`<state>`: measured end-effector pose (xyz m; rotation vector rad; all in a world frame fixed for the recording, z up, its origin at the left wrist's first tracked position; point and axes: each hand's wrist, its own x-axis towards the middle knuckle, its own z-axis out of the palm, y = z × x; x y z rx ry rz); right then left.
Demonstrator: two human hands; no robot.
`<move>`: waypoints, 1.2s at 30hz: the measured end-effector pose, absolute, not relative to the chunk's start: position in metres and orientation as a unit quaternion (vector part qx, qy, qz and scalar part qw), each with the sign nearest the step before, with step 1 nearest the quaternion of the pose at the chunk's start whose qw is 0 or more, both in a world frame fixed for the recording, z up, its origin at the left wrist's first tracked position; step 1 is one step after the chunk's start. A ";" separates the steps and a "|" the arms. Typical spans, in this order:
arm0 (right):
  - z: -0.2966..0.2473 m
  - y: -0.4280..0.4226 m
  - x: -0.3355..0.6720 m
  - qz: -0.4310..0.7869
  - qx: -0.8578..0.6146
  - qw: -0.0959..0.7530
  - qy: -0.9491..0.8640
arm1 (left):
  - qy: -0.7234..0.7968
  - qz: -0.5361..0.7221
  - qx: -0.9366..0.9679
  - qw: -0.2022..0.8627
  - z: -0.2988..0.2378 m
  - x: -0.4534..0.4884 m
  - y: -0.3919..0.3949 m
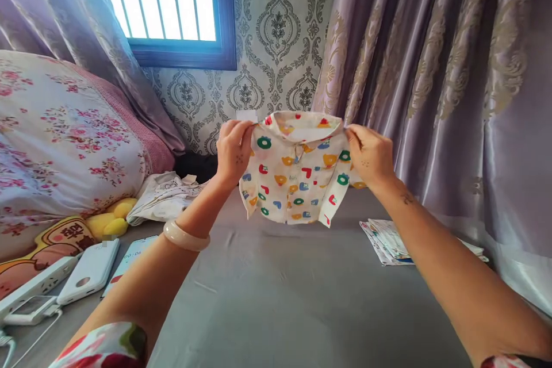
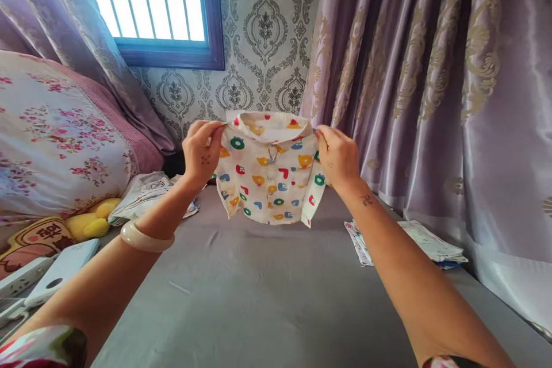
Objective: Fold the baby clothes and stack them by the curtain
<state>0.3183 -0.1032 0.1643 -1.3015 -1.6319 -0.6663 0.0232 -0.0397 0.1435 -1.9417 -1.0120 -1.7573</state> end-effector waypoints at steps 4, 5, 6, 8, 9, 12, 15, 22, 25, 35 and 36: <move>0.165 -0.107 0.312 -0.246 -0.540 0.401 -0.698 | -0.359 -0.528 -0.758 0.134 0.139 0.026 -0.032; 0.164 -0.106 0.312 -0.242 -0.545 0.393 -0.700 | -0.369 -0.533 -0.750 0.129 0.137 0.027 -0.029; 0.163 -0.104 0.312 -0.247 -0.547 0.398 -0.694 | -0.380 -0.555 -0.728 0.131 0.136 0.027 -0.027; 0.161 -0.101 0.313 -0.261 -0.547 0.410 -0.682 | -0.384 -0.581 -0.704 0.137 0.135 0.029 -0.025; 0.161 -0.100 0.314 -0.263 -0.546 0.407 -0.683 | -0.377 -0.571 -0.717 0.136 0.136 0.030 -0.025; 0.162 -0.098 0.314 -0.268 -0.540 0.405 -0.687 | -0.365 -0.564 -0.728 0.138 0.141 0.030 -0.026; 0.165 -0.097 0.312 -0.275 -0.537 0.437 -0.667 | -0.371 -0.575 -0.716 0.138 0.147 0.031 -0.025; 0.166 -0.089 0.313 -0.267 -0.554 0.420 -0.668 | -0.390 -0.548 -0.733 0.103 0.151 0.032 -0.018; 0.163 -0.084 0.315 -0.241 -0.578 0.387 -0.677 | -0.408 -0.511 -0.752 0.080 0.149 0.035 -0.014; 0.188 -0.103 0.341 0.049 -0.521 0.379 -0.763 | -0.360 -0.568 -0.739 -0.047 0.162 0.022 -0.023; 0.189 -0.102 0.343 0.050 -0.524 0.384 -0.759 | -0.357 -0.547 -0.753 -0.078 0.163 0.020 -0.020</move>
